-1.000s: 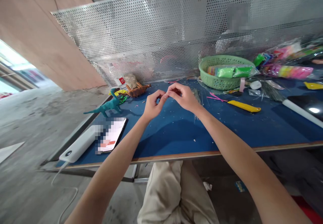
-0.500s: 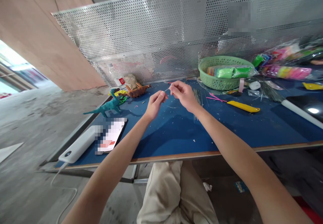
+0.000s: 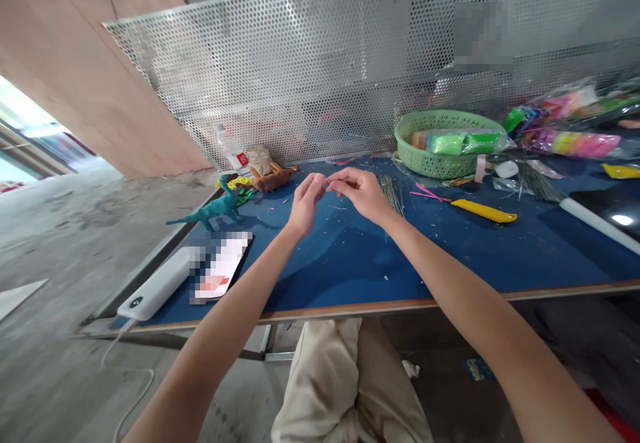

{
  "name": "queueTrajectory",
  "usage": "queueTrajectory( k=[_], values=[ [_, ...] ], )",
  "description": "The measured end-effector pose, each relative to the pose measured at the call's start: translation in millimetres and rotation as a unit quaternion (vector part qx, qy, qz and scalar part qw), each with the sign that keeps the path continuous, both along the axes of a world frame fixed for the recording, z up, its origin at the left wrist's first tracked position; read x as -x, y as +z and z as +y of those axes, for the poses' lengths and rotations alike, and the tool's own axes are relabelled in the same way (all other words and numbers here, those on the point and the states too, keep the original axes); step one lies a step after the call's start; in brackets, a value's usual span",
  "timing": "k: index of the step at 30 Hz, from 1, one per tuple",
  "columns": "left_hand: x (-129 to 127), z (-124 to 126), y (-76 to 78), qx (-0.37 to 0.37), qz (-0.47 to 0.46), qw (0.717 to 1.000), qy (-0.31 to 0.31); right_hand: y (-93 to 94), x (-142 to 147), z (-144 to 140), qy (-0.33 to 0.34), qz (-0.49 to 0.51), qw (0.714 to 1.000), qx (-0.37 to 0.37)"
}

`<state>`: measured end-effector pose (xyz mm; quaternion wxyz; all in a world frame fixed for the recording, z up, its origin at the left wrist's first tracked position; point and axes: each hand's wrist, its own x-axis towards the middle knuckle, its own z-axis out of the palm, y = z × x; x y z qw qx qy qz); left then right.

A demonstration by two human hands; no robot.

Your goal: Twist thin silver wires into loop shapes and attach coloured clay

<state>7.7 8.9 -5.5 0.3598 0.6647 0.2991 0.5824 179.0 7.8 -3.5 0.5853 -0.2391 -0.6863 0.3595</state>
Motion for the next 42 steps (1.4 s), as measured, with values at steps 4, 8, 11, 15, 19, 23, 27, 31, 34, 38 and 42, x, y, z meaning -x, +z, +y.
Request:
queueTrajectory(
  k=[4,8,11,15,19,23,27,31,34,38,42],
  values=[
    [0,-1,2.3,-0.009,-0.009,1.0,0.0,-0.6,1,-1,0.006,0.022,0.999,0.029],
    [2,0,1.4,0.0,-0.017,1.0,-0.023,0.5,2,-1,0.005,0.028,0.999,0.028],
    [4,1,1.1,0.021,-0.007,0.999,-0.046,1.4,1,-2,0.004,0.018,1.0,0.024],
    [6,0,4.1,0.081,-0.016,0.992,-0.092,0.9,1,-2,0.013,0.014,1.0,0.016],
    [8,-1,7.8,0.113,-0.021,0.985,-0.126,1.6,1,-4,0.001,0.01,1.0,-0.016],
    [8,1,7.7,0.086,-0.014,0.99,-0.114,4.0,3,-7,-0.034,0.016,0.999,-0.018],
    [7,5,4.0,0.045,-0.017,0.997,-0.057,3.2,5,-2,-0.043,0.068,0.997,0.012],
    [7,5,0.4,0.013,0.013,0.998,-0.054,-1.4,6,4,-0.038,0.115,0.991,0.049],
    [6,1,0.0,-0.004,0.031,0.998,-0.061,-3.5,8,2,-0.052,0.099,0.993,0.048],
    [5,0,0.7,-0.009,0.024,0.998,-0.057,-2.1,8,-5,-0.082,0.058,0.995,-0.008],
    [6,1,0.8,-0.008,0.013,0.997,-0.073,-0.3,8,-10,-0.124,0.023,0.99,-0.062]
  ],
)
